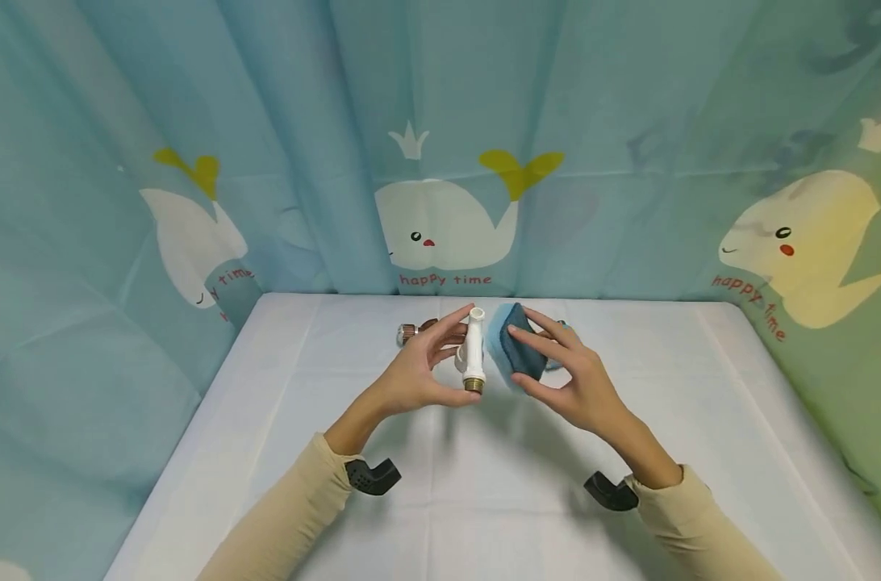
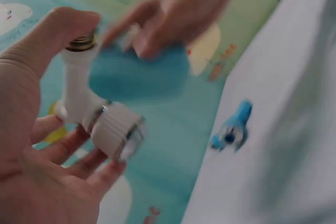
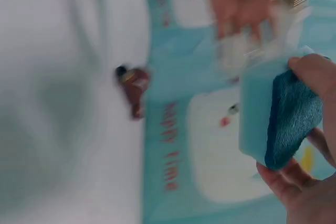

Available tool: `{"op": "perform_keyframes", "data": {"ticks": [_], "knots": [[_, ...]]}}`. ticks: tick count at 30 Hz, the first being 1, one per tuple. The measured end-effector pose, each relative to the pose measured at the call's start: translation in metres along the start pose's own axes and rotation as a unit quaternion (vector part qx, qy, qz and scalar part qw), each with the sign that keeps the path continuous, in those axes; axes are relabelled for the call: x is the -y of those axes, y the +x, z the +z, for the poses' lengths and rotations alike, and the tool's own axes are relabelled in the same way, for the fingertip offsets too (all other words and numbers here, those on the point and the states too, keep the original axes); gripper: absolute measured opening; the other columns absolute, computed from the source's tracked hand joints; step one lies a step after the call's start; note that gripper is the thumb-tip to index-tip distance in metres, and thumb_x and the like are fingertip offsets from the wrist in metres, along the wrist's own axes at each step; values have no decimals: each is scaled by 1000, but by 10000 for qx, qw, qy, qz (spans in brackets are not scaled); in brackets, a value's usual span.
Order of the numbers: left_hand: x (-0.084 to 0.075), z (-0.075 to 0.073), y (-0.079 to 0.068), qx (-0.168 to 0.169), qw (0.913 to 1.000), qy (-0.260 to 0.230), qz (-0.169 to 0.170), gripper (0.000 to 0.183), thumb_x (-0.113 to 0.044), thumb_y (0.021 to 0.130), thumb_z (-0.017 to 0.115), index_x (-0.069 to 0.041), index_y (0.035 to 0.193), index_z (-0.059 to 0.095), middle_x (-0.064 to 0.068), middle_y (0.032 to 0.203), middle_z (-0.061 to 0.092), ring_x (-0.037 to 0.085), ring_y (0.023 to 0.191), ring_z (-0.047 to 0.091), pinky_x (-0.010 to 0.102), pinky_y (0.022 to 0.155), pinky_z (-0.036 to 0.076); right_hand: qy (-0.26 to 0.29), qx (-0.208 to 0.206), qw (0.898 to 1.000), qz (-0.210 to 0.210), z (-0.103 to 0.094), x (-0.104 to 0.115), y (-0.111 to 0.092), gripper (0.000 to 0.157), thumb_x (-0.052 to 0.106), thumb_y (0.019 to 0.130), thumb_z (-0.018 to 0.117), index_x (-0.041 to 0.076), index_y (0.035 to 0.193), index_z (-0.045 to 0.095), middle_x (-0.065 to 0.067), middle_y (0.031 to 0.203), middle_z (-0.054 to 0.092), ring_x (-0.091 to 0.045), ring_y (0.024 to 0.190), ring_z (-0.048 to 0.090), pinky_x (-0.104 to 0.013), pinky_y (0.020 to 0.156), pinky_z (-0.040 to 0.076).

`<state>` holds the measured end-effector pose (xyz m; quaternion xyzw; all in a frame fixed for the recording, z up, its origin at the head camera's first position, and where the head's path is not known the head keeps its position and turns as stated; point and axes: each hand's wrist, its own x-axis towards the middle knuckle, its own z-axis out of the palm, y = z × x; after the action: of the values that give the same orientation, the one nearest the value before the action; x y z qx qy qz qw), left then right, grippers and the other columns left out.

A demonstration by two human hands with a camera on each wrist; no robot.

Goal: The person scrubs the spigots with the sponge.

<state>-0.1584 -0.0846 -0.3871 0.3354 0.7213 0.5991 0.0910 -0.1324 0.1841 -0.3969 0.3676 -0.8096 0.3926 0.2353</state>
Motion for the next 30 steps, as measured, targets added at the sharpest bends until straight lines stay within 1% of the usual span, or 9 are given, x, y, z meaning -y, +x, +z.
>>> {"op": "perform_keyframes", "data": {"ticks": [2,5,7,10,13,18,22,25,30], "knots": [[-1,-2,0,15,9986,522,59,110,-5,72,91,-20,163,30,8,144,55,24,134,53,44,115,40,-161,195,9991,-351,-5,4,5,58,14,85,85,18,139,67,-14,154,49,-31,118,56,-29,86,51],[0,-3,2,151,9935,1122,110,110,-12,71,93,-19,162,32,5,142,57,21,129,56,46,112,43,-737,764,9915,-755,-9,12,11,57,17,87,84,25,140,66,-12,156,47,-29,111,50,-36,76,54],[0,-3,2,236,9895,1424,2,110,-18,70,94,-17,162,33,3,142,56,19,125,57,46,109,46,-1239,1054,9824,-917,-10,16,14,63,13,84,86,28,141,65,-12,156,46,-30,111,49,-39,74,56],[1,-2,2,273,9851,1676,-265,109,-23,70,94,-15,161,35,0,143,55,17,121,56,42,103,49,-1698,1091,9747,-957,-10,19,16,69,9,79,89,28,140,65,-12,156,47,-33,111,51,-41,74,58],[3,-1,2,317,9853,1621,-441,103,-25,70,95,-15,157,41,-2,142,55,17,119,55,39,100,50,-1750,1150,9725,-1019,-9,21,17,68,11,80,89,30,141,65,-11,157,45,-34,111,51,-41,75,57],[4,0,0,429,9883,1391,-448,100,-24,68,96,-17,154,45,-2,140,56,19,118,55,41,99,50,-1960,1190,9678,-1035,-6,19,18,68,12,81,89,30,142,64,-10,157,45,-34,109,52,-42,74,57],[7,1,0,430,9888,1293,-615,103,-22,70,96,-17,157,41,-2,143,55,18,122,54,45,104,48,-1785,1088,9733,-954,-5,16,14,68,13,80,89,28,141,65,-11,157,45,-34,110,51,-44,75,57],[7,1,0,434,9891,1221,-696,103,-22,69,96,-16,156,42,-2,145,53,17,128,52,47,108,45,-1708,1175,9728,-1031,-3,14,11,66,16,82,88,30,143,63,-11,158,45,-34,110,51,-43,76,57],[10,5,-1,397,9914,989,-763,100,-20,70,96,-14,155,43,-1,138,59,18,122,55,46,106,46,-2336,767,9647,-942,1,4,14,64,13,82,88,29,140,66,-11,157,45,-38,109,52,-47,76,57]]}}
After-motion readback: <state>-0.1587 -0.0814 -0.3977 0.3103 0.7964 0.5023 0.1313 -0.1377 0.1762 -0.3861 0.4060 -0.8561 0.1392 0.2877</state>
